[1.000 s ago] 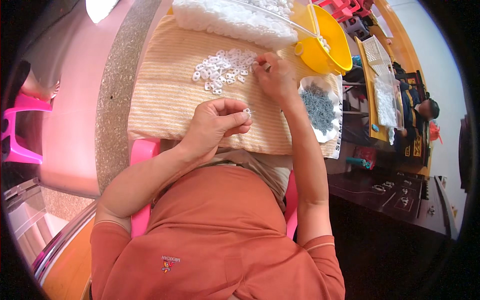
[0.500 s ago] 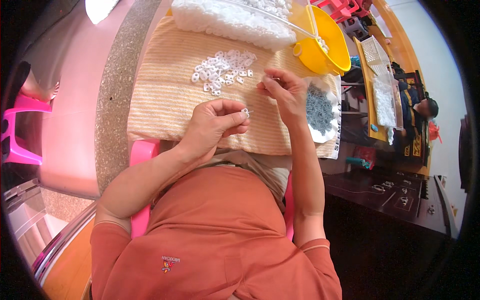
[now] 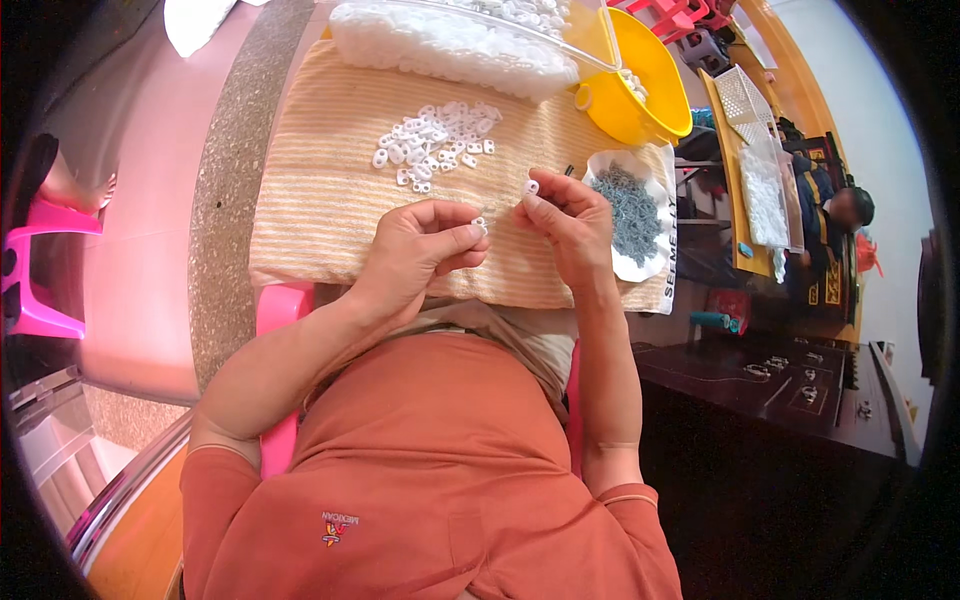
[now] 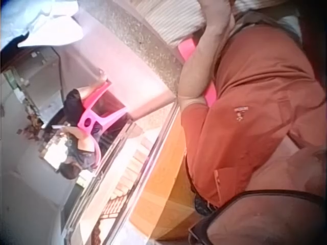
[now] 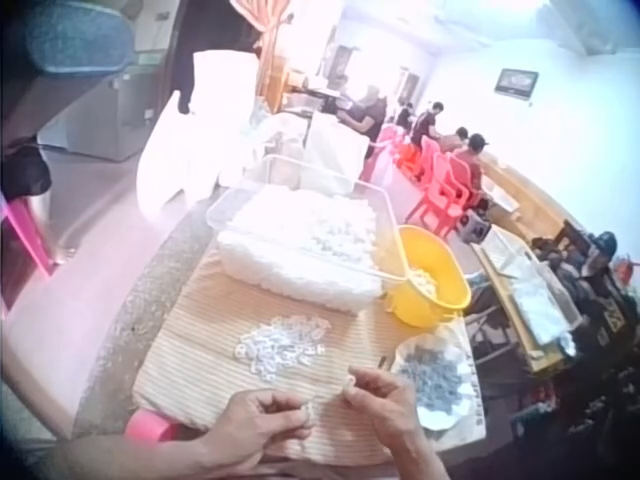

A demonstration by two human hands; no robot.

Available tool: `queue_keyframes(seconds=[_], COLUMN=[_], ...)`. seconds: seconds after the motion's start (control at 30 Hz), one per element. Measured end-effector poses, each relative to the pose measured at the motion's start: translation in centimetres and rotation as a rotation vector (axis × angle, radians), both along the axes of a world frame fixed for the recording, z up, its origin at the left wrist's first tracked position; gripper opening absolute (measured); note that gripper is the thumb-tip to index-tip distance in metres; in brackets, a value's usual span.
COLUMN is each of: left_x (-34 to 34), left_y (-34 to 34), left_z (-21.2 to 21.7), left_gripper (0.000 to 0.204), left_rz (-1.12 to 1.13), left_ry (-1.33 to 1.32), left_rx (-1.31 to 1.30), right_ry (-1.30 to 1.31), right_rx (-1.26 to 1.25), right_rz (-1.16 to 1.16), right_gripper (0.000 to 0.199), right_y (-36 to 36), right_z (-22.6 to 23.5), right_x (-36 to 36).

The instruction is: The person is assembling small white plastic components by manually inserting small blue plastic parts into them.

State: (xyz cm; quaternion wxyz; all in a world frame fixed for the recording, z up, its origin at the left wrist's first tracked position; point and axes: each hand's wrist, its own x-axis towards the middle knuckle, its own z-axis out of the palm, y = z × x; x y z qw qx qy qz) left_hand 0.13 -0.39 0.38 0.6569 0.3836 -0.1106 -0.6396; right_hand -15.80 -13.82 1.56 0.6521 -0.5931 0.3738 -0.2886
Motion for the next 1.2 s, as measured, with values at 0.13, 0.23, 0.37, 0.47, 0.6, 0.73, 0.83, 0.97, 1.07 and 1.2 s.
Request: queue_keyframes(seconds=[0.13,0.23,0.37,0.47,0.6,0.73,0.83,0.97,1.07,1.2], left_x=[0.0,0.0,0.0,0.0,0.0,0.0,0.0,0.1,0.2,0.2], left_y=[0.0,0.0,0.0,0.0,0.0,0.0,0.0,0.1,0.0,0.0], left_z=[0.1,0.0,0.0,-0.2,0.0,0.0,0.0,0.1,0.2,0.1], left_gripper=[0.018,0.018,0.016,0.016,0.015,0.013,0.013,0.013,0.013,0.014], left_rz=[-0.006,-0.006,-0.007,-0.016,0.004,0.006,0.012,0.015,0.018,0.018], left_ry=[-0.019,-0.016,-0.013,-0.009,-0.007,0.023,0.033,0.042,0.055,0.056], left_rx=[0.002,0.004,-0.009,-0.031,-0.051,-0.093,-0.110,-0.109,-0.110,-0.106], right_ry=[-0.068,-0.009,-0.014,-0.008,-0.061,-0.060,-0.062,-0.067,-0.072,-0.103], right_rx=[-0.011,-0.041,-0.001,0.039,0.110,0.042,0.043,0.066,0.114,0.086], right_rz=[0.051,0.078,0.100,0.112,0.133,0.150,0.141,0.172,0.173,0.193], right_gripper=[0.027,0.027,0.028,0.029,0.029,0.027,0.026,0.024,0.022,0.020], right_y=[0.0,0.4,1.1,1.4,2.3,2.8,3.4,3.6,3.5,3.4], right_z=[-0.4,0.0,0.1,0.0,-0.1,-0.9,-0.8,-0.5,-0.5,-0.7], right_x=[-0.1,0.0,0.1,0.1,0.4,0.6,0.9,1.0,1.0,1.0])
